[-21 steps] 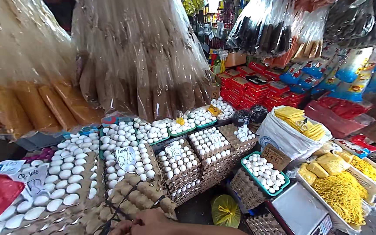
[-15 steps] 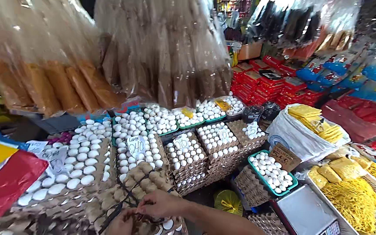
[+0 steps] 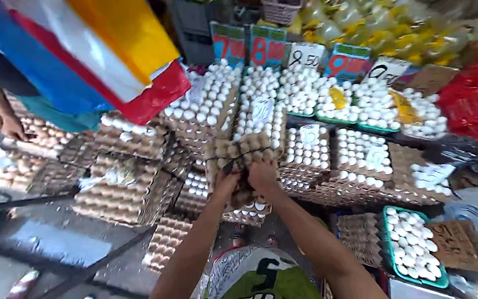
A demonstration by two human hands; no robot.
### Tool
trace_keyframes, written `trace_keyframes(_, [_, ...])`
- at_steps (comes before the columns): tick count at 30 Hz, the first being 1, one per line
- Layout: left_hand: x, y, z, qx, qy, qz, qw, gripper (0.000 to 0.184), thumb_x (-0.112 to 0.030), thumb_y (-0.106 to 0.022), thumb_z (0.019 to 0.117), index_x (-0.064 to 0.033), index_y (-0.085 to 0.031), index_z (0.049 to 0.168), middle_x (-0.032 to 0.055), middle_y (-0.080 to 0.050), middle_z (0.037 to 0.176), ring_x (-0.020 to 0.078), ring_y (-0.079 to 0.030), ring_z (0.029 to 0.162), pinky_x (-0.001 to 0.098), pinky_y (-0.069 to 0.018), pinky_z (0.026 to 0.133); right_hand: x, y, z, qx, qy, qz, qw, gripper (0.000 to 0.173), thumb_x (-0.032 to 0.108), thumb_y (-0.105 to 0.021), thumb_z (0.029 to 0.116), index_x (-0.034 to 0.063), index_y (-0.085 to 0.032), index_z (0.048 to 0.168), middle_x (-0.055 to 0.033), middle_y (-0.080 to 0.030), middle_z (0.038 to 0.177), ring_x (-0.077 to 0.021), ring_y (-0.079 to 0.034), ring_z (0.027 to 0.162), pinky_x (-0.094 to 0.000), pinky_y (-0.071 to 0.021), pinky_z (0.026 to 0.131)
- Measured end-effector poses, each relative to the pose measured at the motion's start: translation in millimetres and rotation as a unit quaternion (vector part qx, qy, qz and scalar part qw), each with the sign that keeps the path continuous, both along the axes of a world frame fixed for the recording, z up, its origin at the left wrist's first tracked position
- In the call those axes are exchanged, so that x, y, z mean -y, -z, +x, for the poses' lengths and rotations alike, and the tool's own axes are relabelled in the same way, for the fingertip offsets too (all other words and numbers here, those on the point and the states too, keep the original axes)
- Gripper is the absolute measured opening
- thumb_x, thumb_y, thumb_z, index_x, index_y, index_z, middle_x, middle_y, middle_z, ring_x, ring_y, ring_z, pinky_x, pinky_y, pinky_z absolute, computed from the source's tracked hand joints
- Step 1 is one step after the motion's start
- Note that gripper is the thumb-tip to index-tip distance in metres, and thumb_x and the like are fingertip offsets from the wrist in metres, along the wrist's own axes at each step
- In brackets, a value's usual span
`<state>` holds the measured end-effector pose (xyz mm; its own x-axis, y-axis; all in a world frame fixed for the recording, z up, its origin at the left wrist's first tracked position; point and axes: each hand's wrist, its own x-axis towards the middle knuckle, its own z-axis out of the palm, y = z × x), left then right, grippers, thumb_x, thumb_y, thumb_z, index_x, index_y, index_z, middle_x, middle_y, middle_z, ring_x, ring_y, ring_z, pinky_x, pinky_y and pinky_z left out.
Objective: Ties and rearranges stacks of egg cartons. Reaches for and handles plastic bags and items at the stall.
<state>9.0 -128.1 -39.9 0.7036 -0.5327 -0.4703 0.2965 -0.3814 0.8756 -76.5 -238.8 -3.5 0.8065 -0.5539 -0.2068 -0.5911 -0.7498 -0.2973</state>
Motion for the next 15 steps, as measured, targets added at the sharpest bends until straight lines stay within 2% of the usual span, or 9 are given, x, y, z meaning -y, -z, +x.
trace_keyframes(3, [-2.3,0.4,-3.2,0.019,0.002,0.005,1.000,0.025,-0.009,-0.065,0.0937,-0.0040,-0.066,0.119,0.0094,-0.067,0.088,0.0142,-0.057,0.060,0.0287,-0.0483,0.053,-0.7,3.9,6.4,-0.006,-0.004,0.002,1.000,0.024,0.026,-0.074,0.0858,0.0088,-0.077,0.103,-0.0184,-0.057,0.141,-0.0469,-0.041,0.138,-0.0759,-0.0298,0.107])
trace_keyframes(5, [-1.3,0.5,-5.0,0.016,-0.012,0.016,1.000,0.026,-0.008,-0.065,0.0927,-0.0051,-0.066,0.118,0.0095,-0.067,0.087,0.0141,-0.056,0.059,0.0286,-0.0484,0.052,-3.0,2.2,9.0,-0.025,0.017,0.046,0.998,0.023,0.029,-0.073,0.0865,0.0119,-0.077,0.102,-0.0158,-0.067,0.127,-0.0437,-0.047,0.135,-0.0757,-0.0261,0.110])
trace_keyframes(6, [-0.9,2.2,-3.8,0.014,-0.019,0.014,1.000,0.026,-0.009,-0.066,0.0924,-0.0047,-0.066,0.118,0.0098,-0.067,0.087,0.0139,-0.056,0.058,0.0284,-0.0479,0.051,-3.5,1.3,10.5,-0.026,0.034,0.080,0.996,0.022,0.030,-0.070,0.0881,0.0137,-0.077,0.101,-0.0136,-0.071,0.118,-0.0400,-0.053,0.130,-0.0737,-0.0288,0.110])
trace_keyframes(8, [-1.1,1.9,-1.5,0.004,-0.023,0.008,1.000,0.026,-0.011,-0.065,0.0949,-0.0039,-0.065,0.120,0.0091,-0.065,0.086,0.0132,-0.054,0.058,0.0280,-0.0471,0.052,-4.7,-1.4,14.1,0.002,0.078,0.167,0.983,0.025,0.029,-0.064,0.0920,0.0135,-0.077,0.108,-0.0129,-0.073,0.110,-0.0344,-0.063,0.116,-0.0674,-0.0395,0.104])
trace_keyframes(9, [-0.6,1.8,-1.6,-0.004,-0.028,0.002,1.000,0.024,-0.011,-0.064,0.0964,-0.0034,-0.065,0.119,0.0080,-0.063,0.082,0.0125,-0.053,0.056,0.0274,-0.0452,0.051,-7.0,-1.1,15.5,0.033,0.101,0.210,0.972,0.026,0.025,-0.064,0.0930,0.0102,-0.074,0.112,-0.0156,-0.073,0.106,-0.0347,-0.067,0.107,-0.0643,-0.0480,0.095])
trace_keyframes(10, [-1.0,1.9,-3.0,-0.010,-0.030,-0.003,0.999,0.022,-0.010,-0.062,0.0974,-0.0030,-0.064,0.118,0.0073,-0.062,0.079,0.0120,-0.051,0.055,0.0270,-0.0444,0.050,-10.3,0.9,16.4,0.062,0.128,0.245,0.959,0.031,0.020,-0.065,0.0924,0.0081,-0.069,0.120,-0.0184,-0.072,0.107,-0.0365,-0.068,0.104,-0.0635,-0.0511,0.090])
trace_keyframes(11, [-1.7,1.8,-4.9,-0.008,-0.030,-0.008,0.999,0.021,-0.009,-0.060,0.0977,-0.0026,-0.064,0.117,0.0073,-0.061,0.079,0.0123,-0.051,0.055,0.0275,-0.0444,0.050,-12.9,3.4,17.5,0.083,0.158,0.273,0.945,0.042,0.017,-0.064,0.0915,0.0097,-0.062,0.132,-0.0193,-0.071,0.111,-0.0371,-0.068,0.105,-0.0627,-0.0525,0.089])
trace_keyframes(12, [-1.9,1.0,-6.1,0.004,-0.029,-0.009,1.000,0.019,-0.008,-0.060,0.0972,-0.0023,-0.064,0.115,0.0079,-0.061,0.079,0.0129,-0.051,0.055,0.0282,-0.0449,0.050,-13.4,5.9,19.8,0.104,0.187,0.299,0.930,0.047,0.016,-0.064,0.0913,0.0116,-0.057,0.137,-0.0194,-0.070,0.113,-0.0366,-0.067,0.107,-0.0613,-0.0529,0.090])
trace_keyframes(15, [-4.1,-2.8,-7.6,0.044,-0.021,0.011,0.999,0.028,-0.011,-0.068,0.0936,-0.0026,-0.062,0.120,0.0134,-0.065,0.091,0.0181,-0.060,0.063,0.0342,-0.0529,0.056,-8.4,9.1,21.1,0.158,0.235,0.376,0.882,0.039,0.014,-0.060,0.0957,0.0081,-0.056,0.134,-0.0223,-0.066,0.119,-0.0360,-0.066,0.108,-0.0575,-0.0551,0.087])
